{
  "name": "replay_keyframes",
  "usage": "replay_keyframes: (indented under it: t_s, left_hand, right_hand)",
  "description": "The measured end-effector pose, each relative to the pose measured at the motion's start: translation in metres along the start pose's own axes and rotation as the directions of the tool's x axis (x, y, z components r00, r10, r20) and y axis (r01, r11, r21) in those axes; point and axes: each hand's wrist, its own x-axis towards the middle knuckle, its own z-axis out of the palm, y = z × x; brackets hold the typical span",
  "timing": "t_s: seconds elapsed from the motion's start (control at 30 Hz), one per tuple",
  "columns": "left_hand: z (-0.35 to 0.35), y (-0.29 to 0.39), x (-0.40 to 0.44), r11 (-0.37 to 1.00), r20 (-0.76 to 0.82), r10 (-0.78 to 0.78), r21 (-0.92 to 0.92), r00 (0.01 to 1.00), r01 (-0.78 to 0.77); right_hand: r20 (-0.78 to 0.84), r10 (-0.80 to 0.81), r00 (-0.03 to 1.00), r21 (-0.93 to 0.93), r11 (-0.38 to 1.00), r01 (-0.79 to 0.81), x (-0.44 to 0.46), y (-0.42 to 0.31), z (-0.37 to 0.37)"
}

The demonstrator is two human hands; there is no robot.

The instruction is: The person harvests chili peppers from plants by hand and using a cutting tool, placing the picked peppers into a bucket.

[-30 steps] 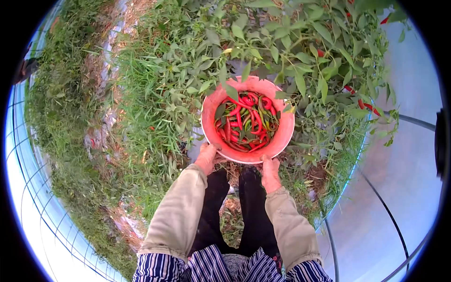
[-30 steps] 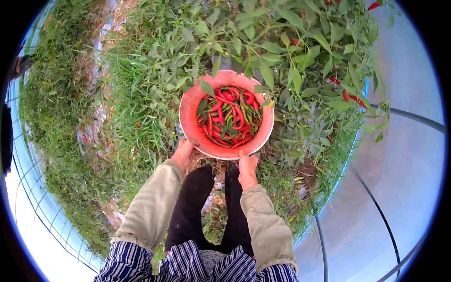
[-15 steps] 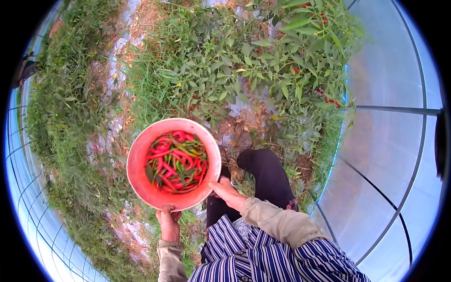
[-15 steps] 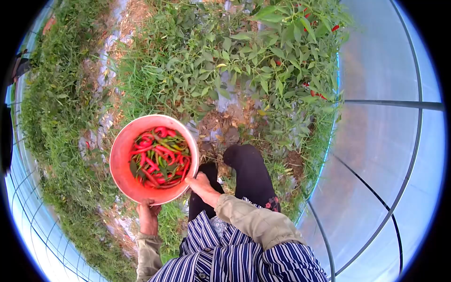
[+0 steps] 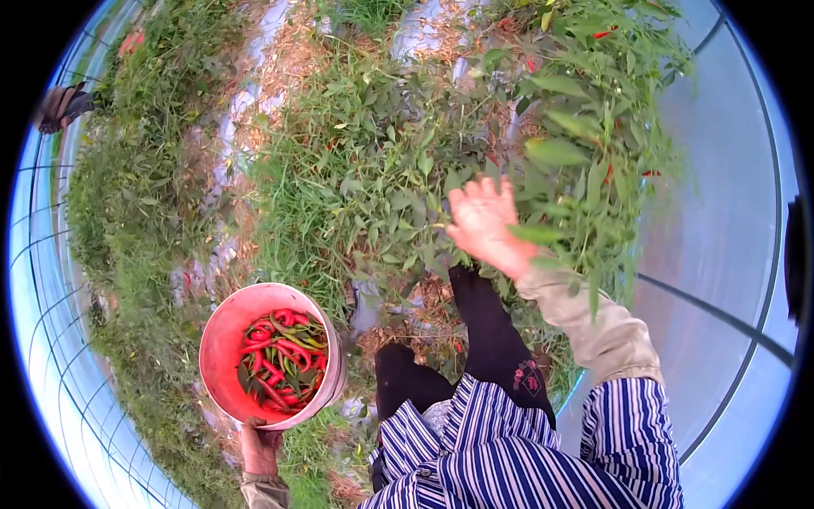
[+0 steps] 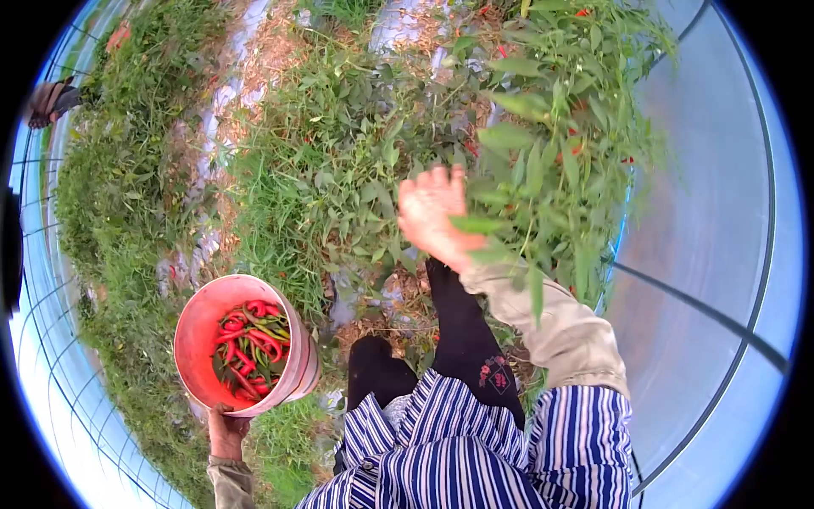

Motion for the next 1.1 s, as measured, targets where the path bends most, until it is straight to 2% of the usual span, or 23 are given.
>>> replay_keyframes:
  t_s: [0.03,0.13,0.17,0.23,0.33,0.4,0.43,0.47,0.5,0.53,0.57,0.6,0.63,0.67,0.7,0.77,0.8,0.83,0.87,0.9,1.0,1.1]
  left_hand:
    - [0.018,0.015,-0.015,0.999,0.01,-0.034,0.023,0.999,0.034]
    - [0.092,0.069,-0.06,0.995,-0.002,-0.067,0.073,0.998,0.067]
    - [0.111,0.086,-0.074,0.992,0.029,-0.083,0.095,0.996,0.08]
    - [0.162,0.125,-0.113,0.987,0.053,-0.092,0.139,0.994,0.084]
    - [0.238,0.165,-0.138,0.986,0.154,-0.025,0.165,0.988,0.0]
    - [0.299,0.191,-0.161,0.977,0.216,0.062,0.185,0.975,-0.103]
    - [0.32,0.207,-0.162,0.953,0.364,0.085,0.242,0.928,-0.182]
    - [0.355,0.224,-0.179,0.944,0.33,0.132,0.247,0.935,-0.221]
    - [0.38,0.247,-0.18,0.934,0.403,0.127,0.259,0.906,-0.246]
    - [0.412,0.269,-0.183,0.924,0.38,0.178,0.254,0.908,-0.287]
    - [0.439,0.294,-0.181,0.89,0.458,0.207,0.279,0.864,-0.361]
    - [0.478,0.314,-0.198,0.893,0.422,0.261,0.236,0.868,-0.384]
    - [0.506,0.336,-0.195,0.871,0.521,0.271,0.225,0.81,-0.436]
    - [0.538,0.353,-0.195,0.872,0.554,0.308,0.16,0.773,-0.462]
    - [0.572,0.366,-0.214,0.858,0.593,0.287,0.19,0.752,-0.477]
    - [0.643,0.375,-0.244,0.883,0.595,0.338,0.066,0.729,-0.464]
    - [0.669,0.392,-0.229,0.878,0.591,0.326,0.1,0.738,-0.468]
    - [0.701,0.407,-0.208,0.87,0.655,0.326,0.074,0.681,-0.487]
    - [0.734,0.421,-0.19,0.835,0.7,0.281,0.159,0.657,-0.526]
    - [0.775,0.432,-0.164,0.838,0.654,0.3,0.168,0.694,-0.52]
    - [0.893,0.43,-0.097,0.873,0.674,0.302,0.088,0.674,-0.479]
    - [0.988,0.398,-0.011,0.935,0.727,0.231,0.018,0.647,-0.354]
  right_hand:
    - [-0.058,-0.028,0.998,-0.028,0.999,0.026,-0.005,0.038,-0.013]
    - [0.055,0.072,0.996,0.415,0.905,-0.088,-0.01,0.132,-0.004]
    - [0.1,0.106,0.989,0.492,0.859,-0.142,-0.014,0.157,-0.004]
    - [0.149,0.177,0.973,0.471,0.852,-0.227,-0.025,0.193,-0.014]
    - [0.139,0.274,0.952,0.291,0.907,-0.304,-0.054,0.229,-0.015]
    - [0.135,0.335,0.932,0.222,0.907,-0.358,-0.072,0.244,-0.014]
    - [0.135,0.363,0.922,0.195,0.902,-0.384,-0.078,0.249,-0.013]
    - [0.137,0.394,0.909,0.181,0.892,-0.414,-0.083,0.251,-0.013]
    - [0.136,0.413,0.9,0.179,0.884,-0.433,-0.09,0.251,-0.014]
    - [0.134,0.432,0.892,0.173,0.876,-0.45,-0.095,0.251,-0.015]
    - [0.106,0.414,0.904,0.167,0.889,-0.426,-0.103,0.25,-0.018]
    - [0.079,0.394,0.916,0.16,0.901,-0.402,-0.112,0.249,-0.021]
    - [0.026,0.34,0.94,0.139,0.93,-0.34,-0.122,0.246,-0.023]
    - [-0.025,0.282,0.959,0.117,0.954,-0.278,-0.128,0.245,-0.025]
    - [-0.02,0.288,0.957,0.123,0.951,-0.284,-0.129,0.243,-0.031]
    - [0.016,0.284,0.959,0.217,0.935,-0.28,-0.121,0.233,-0.046]
    - [0.034,0.282,0.959,0.261,0.923,-0.281,-0.118,0.226,-0.049]
    - [0.045,0.293,0.955,0.264,0.919,-0.294,-0.119,0.215,-0.047]
    - [0.155,0.315,0.936,0.328,0.878,-0.349,-0.122,0.2,-0.04]
    - [0.186,0.397,0.899,0.384,0.813,-0.438,-0.123,0.187,-0.034]
    - [0.286,0.621,0.73,0.541,0.524,-0.658,-0.122,0.152,-0.013]
    - [0.466,0.664,0.584,0.565,0.284,-0.774,-0.104,0.139,0.007]
